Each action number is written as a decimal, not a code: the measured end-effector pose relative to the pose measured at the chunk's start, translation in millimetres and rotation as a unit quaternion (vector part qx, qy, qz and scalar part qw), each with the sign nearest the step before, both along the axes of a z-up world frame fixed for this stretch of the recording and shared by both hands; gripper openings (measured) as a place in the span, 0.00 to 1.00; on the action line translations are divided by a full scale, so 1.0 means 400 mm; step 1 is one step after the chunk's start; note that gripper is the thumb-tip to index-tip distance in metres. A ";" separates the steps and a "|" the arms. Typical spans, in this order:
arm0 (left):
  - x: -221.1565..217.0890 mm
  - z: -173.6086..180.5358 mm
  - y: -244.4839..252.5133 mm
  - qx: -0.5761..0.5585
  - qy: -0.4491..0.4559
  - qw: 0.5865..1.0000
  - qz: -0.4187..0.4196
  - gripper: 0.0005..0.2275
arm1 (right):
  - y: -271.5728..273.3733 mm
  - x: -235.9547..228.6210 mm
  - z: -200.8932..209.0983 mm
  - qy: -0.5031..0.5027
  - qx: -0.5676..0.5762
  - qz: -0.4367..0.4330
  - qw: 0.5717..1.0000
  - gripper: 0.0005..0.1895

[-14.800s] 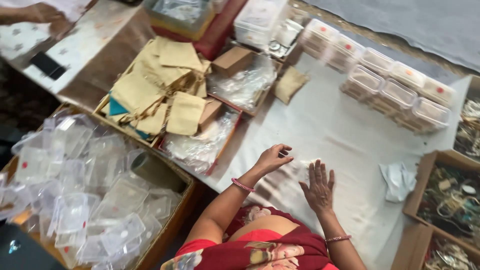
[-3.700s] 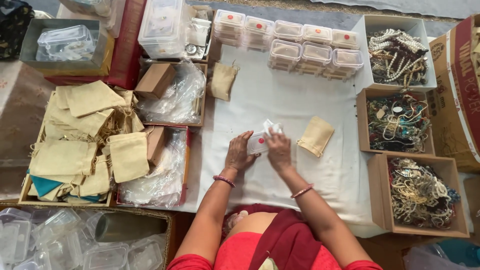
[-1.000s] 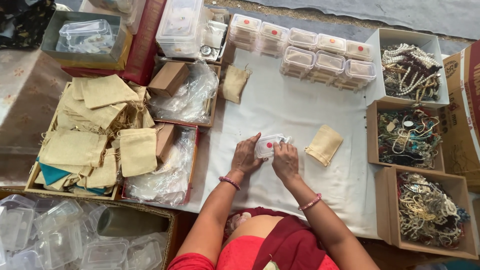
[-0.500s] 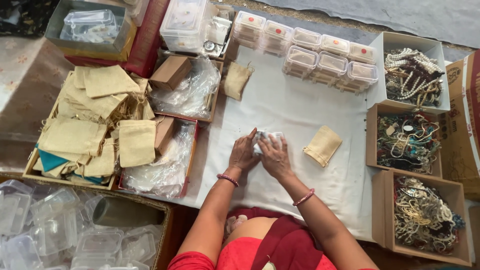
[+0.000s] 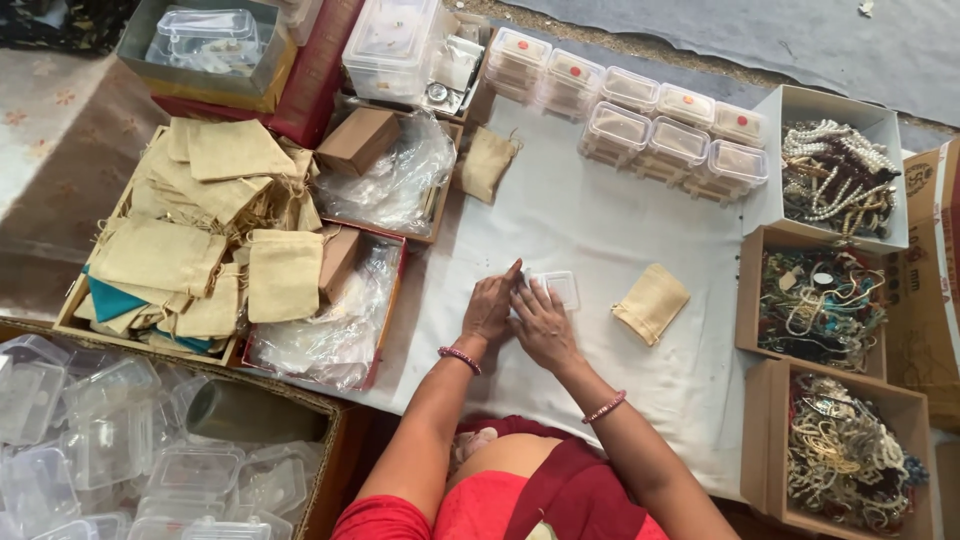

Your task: The person wipes a small plastic container with a white cloth, then places it aside. They pick up a gold-colored necklace from a box, wipe it thoroughly with the cloth, and place it into a small beige pouch. Finally, they wipe another plastic container with the cloth.

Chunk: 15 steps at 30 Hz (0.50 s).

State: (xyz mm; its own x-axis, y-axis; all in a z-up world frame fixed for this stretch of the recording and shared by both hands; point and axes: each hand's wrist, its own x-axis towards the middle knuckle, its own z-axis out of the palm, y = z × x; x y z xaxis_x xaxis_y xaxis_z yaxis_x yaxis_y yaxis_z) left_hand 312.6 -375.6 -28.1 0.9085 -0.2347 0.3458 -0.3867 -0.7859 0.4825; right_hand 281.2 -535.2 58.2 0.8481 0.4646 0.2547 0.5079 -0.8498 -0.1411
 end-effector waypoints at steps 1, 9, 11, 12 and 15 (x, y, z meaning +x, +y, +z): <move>0.000 0.009 0.002 0.003 -0.022 1.000 0.000 0.51 | 0.000 -0.007 0.008 0.029 0.019 0.038 0.999 0.28; -0.012 0.111 -0.003 -0.052 0.049 0.997 -0.020 0.54 | -0.036 0.017 0.006 0.061 0.026 0.064 0.996 0.25; -0.009 0.101 -0.002 -0.038 0.059 0.997 -0.010 0.54 | -0.029 0.041 0.012 0.055 0.021 0.061 0.996 0.26; -0.009 0.095 -0.001 -0.041 0.055 0.998 -0.011 0.53 | -0.029 0.049 0.010 0.048 0.017 0.046 0.998 0.28; -0.016 0.121 -0.002 -0.045 0.053 0.997 -0.015 0.54 | -0.054 0.063 -0.022 0.006 -0.009 -0.013 1.000 0.32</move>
State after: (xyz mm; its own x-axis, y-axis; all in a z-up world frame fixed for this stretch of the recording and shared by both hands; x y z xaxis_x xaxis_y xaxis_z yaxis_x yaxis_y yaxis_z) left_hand 306.3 -376.3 20.2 0.9341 -0.2352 0.2687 -0.3527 -0.7259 0.5905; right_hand 306.5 -556.8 49.4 0.8631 0.4468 0.2356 0.4839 -0.8650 -0.1324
